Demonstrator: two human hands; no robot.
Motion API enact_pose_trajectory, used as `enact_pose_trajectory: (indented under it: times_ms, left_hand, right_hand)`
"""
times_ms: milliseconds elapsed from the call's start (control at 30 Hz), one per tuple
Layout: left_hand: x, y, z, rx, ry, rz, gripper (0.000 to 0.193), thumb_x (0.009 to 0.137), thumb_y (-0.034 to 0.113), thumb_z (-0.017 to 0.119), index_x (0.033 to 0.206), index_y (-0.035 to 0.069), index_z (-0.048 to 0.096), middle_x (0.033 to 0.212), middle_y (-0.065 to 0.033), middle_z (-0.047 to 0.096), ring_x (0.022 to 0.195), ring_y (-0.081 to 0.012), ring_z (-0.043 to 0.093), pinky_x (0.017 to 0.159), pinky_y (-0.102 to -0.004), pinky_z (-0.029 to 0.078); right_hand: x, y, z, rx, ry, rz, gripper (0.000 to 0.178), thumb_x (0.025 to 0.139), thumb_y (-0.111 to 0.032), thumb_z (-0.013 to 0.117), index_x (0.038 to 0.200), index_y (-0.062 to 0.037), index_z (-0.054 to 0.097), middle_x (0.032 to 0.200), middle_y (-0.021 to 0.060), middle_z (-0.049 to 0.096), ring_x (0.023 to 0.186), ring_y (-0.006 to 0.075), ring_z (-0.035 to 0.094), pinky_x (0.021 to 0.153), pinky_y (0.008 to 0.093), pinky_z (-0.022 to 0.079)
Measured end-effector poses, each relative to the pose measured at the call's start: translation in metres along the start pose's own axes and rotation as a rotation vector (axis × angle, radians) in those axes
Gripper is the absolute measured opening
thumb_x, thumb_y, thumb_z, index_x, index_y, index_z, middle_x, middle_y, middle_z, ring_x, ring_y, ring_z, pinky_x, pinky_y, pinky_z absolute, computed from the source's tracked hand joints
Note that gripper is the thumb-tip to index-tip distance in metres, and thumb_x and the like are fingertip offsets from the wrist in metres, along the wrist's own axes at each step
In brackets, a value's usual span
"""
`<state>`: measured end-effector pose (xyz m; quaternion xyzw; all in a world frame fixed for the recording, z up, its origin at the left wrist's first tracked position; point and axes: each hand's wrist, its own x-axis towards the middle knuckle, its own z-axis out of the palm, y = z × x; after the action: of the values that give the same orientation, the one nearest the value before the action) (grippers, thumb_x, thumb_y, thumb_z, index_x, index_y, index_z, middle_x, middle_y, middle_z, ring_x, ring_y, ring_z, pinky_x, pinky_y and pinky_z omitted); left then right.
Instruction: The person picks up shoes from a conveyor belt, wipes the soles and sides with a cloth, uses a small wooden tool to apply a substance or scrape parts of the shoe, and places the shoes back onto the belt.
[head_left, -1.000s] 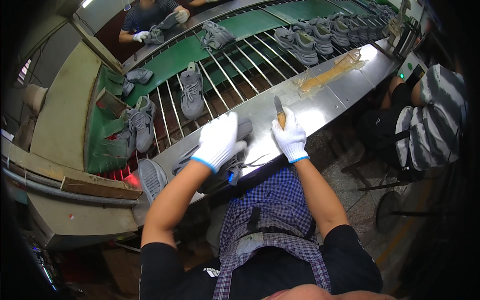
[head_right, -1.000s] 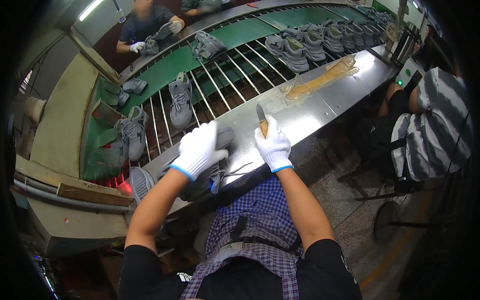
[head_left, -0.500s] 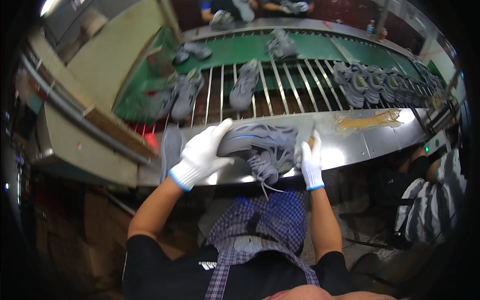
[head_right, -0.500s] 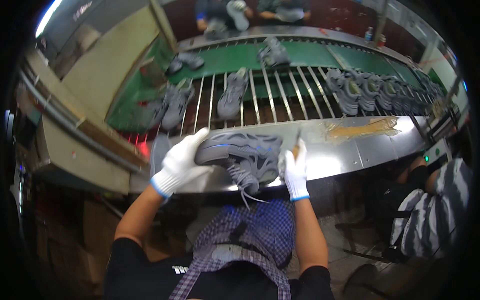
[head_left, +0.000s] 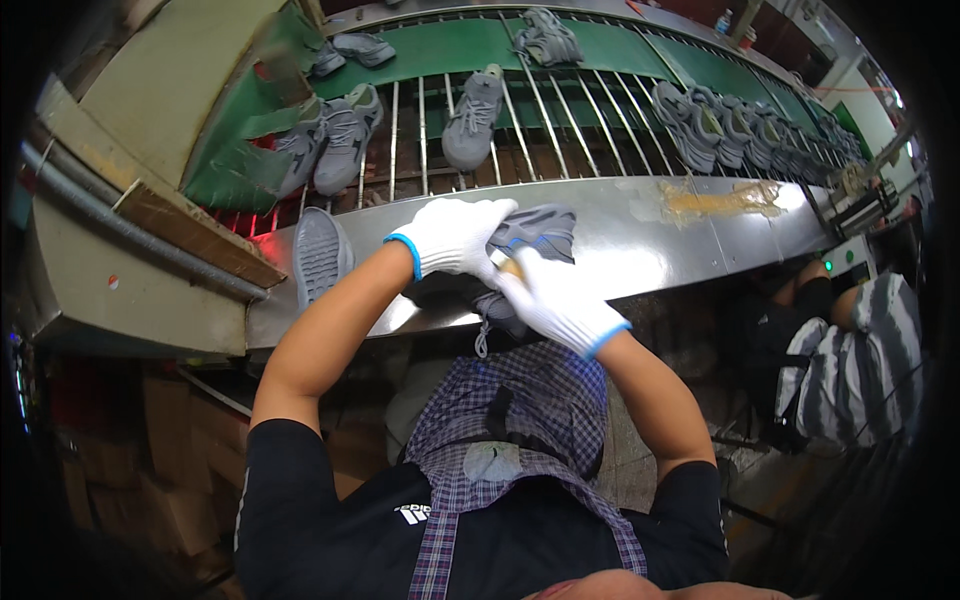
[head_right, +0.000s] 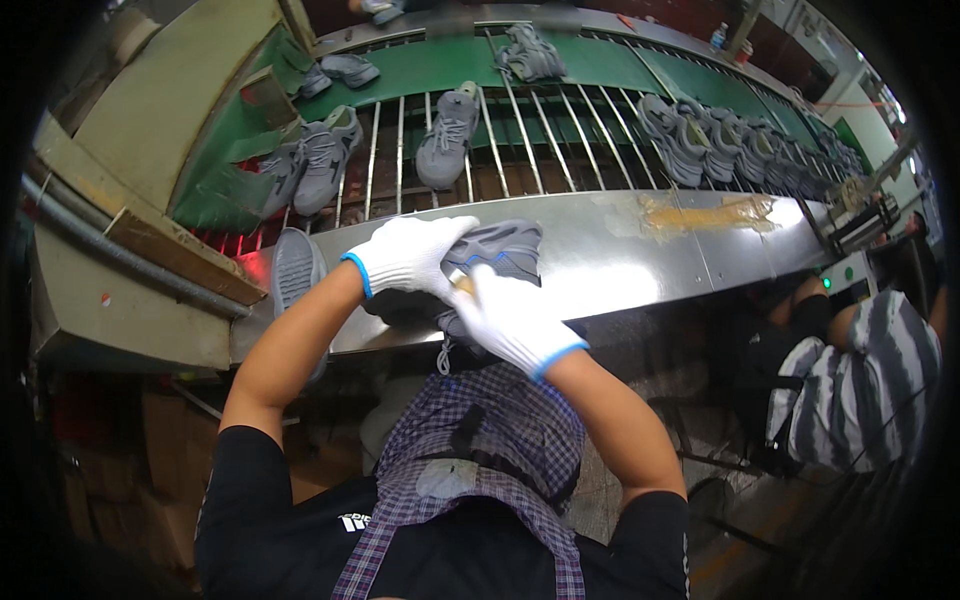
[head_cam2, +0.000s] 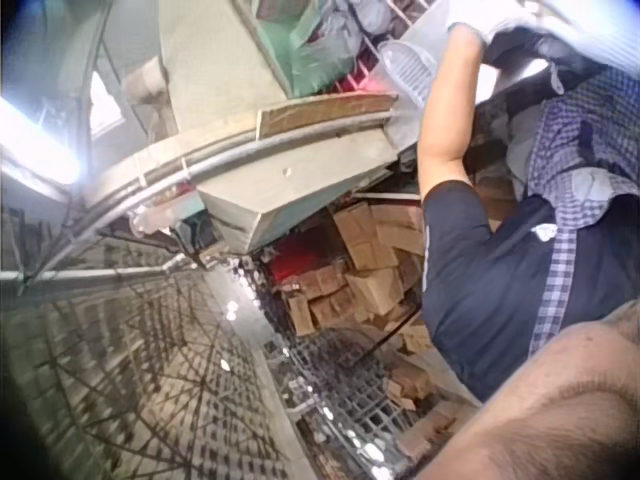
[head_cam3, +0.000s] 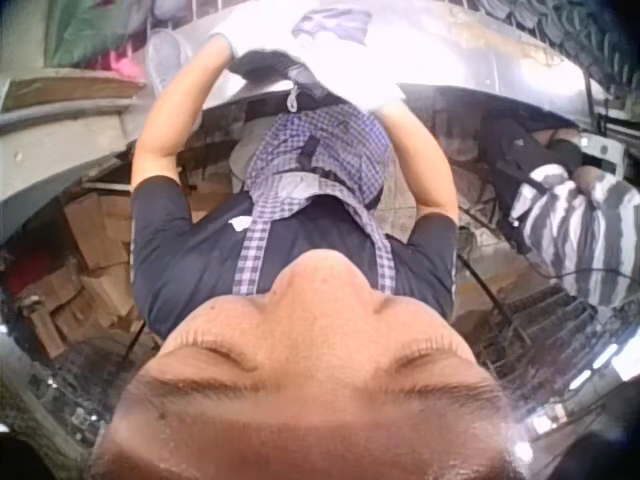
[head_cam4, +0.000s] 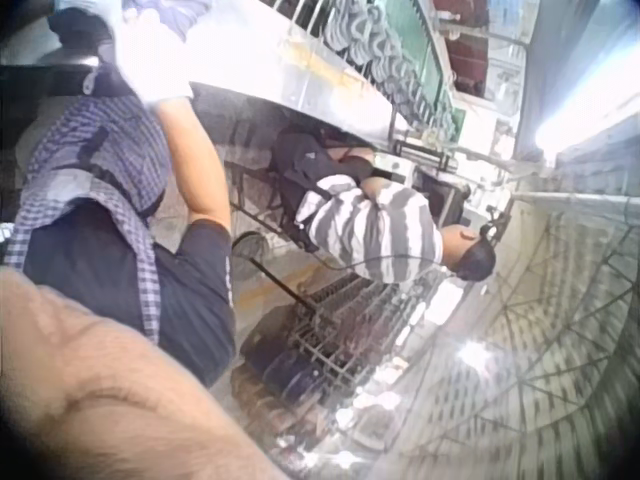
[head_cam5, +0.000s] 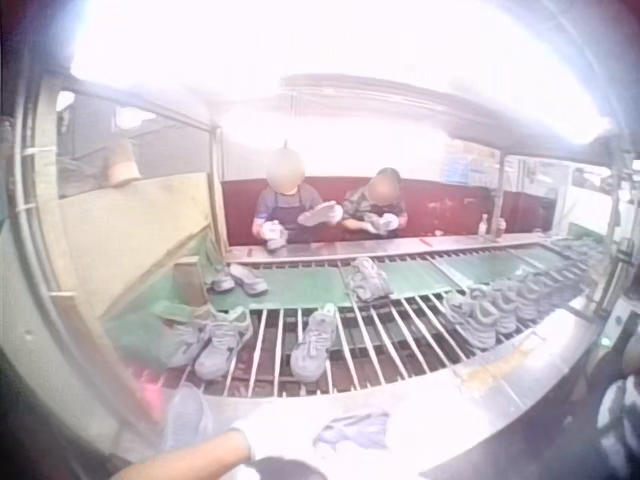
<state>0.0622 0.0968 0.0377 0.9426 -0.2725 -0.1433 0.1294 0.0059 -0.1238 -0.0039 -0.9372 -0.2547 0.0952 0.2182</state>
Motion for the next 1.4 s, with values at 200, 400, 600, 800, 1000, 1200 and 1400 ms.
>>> enact_pose_trajectory:
  times_ms: [200,400,600,800,1000,1200,1400]
  left_hand:
    - [-0.005,-0.009,0.018,0.001,0.064,0.043,0.107,0.075,0.059,0.087,0.157,0.004,0.045,0.130,-0.0267,0.072,0.112,-0.0450,0.074,0.096,-0.0493,0.059]
    - [-0.001,-0.006,0.008,-0.082,0.099,-0.029,0.097,0.074,0.053,0.089,0.149,0.006,0.052,0.129,-0.0240,0.073,0.114,-0.0428,0.073,0.097,-0.0476,0.059]
    - [-0.028,-0.004,0.034,-0.025,0.328,0.026,0.063,0.079,0.048,0.090,0.126,0.014,0.067,0.135,-0.0078,0.066,0.118,-0.0325,0.070,0.098,-0.0447,0.057]
    - [-0.020,-0.006,0.019,-0.118,0.187,-0.005,0.066,0.080,0.047,0.089,0.132,0.016,0.065,0.135,-0.0081,0.070,0.119,-0.0335,0.071,0.099,-0.0439,0.058]
    - [-0.018,-0.009,0.006,-0.282,0.097,0.021,0.074,0.079,0.046,0.089,0.141,0.018,0.061,0.132,-0.0103,0.074,0.118,-0.0354,0.074,0.100,-0.0441,0.059]
    - [-0.021,-0.019,0.005,-0.186,0.082,-0.034,0.079,0.077,0.046,0.092,0.139,0.011,0.058,0.127,-0.0180,0.074,0.115,-0.0401,0.074,0.098,-0.0456,0.059]
    - [-0.024,-0.029,0.006,-0.142,0.064,-0.025,0.072,0.077,0.047,0.092,0.130,0.011,0.060,0.117,-0.0161,0.076,0.108,-0.0381,0.075,0.094,-0.0446,0.059]
  right_hand:
    - [-0.018,0.034,-0.032,-0.027,0.158,0.117,0.043,0.105,-0.045,0.067,0.110,-0.0019,0.069,0.080,0.0222,0.074,0.072,0.0428,0.073,0.069,0.0500,0.058]
    - [-0.016,0.035,-0.014,-0.120,0.263,0.135,0.041,0.102,-0.044,0.072,0.101,-0.0032,0.072,0.079,0.0173,0.073,0.068,0.0375,0.071,0.065,0.0489,0.056]
    - [-0.034,0.032,-0.040,-0.118,0.203,0.112,0.037,0.100,-0.040,0.072,0.106,-0.0036,0.078,0.087,0.0199,0.075,0.080,0.0390,0.074,0.074,0.0493,0.058]
    - [-0.019,0.077,-0.046,-0.142,0.085,0.146,0.044,0.103,-0.049,0.069,0.116,-0.0066,0.073,0.094,0.0213,0.077,0.086,0.0408,0.076,0.078,0.0496,0.060]
    - [0.012,0.079,-0.061,-0.167,-0.052,0.041,0.046,0.106,-0.051,0.064,0.120,-0.0076,0.071,0.096,0.0214,0.077,0.086,0.0419,0.076,0.078,0.0501,0.059]
    - [0.013,0.098,-0.001,1.053,-0.256,0.331,0.038,0.113,-0.043,0.057,0.105,-0.0065,0.064,0.068,-0.0028,0.053,0.053,0.0112,0.048,0.049,0.0309,0.041]
    - [0.016,0.059,-0.041,-0.008,-0.071,-0.102,0.042,0.108,-0.041,0.061,0.112,0.0004,0.064,0.095,0.0268,0.075,0.086,0.0456,0.075,0.080,0.0527,0.060]
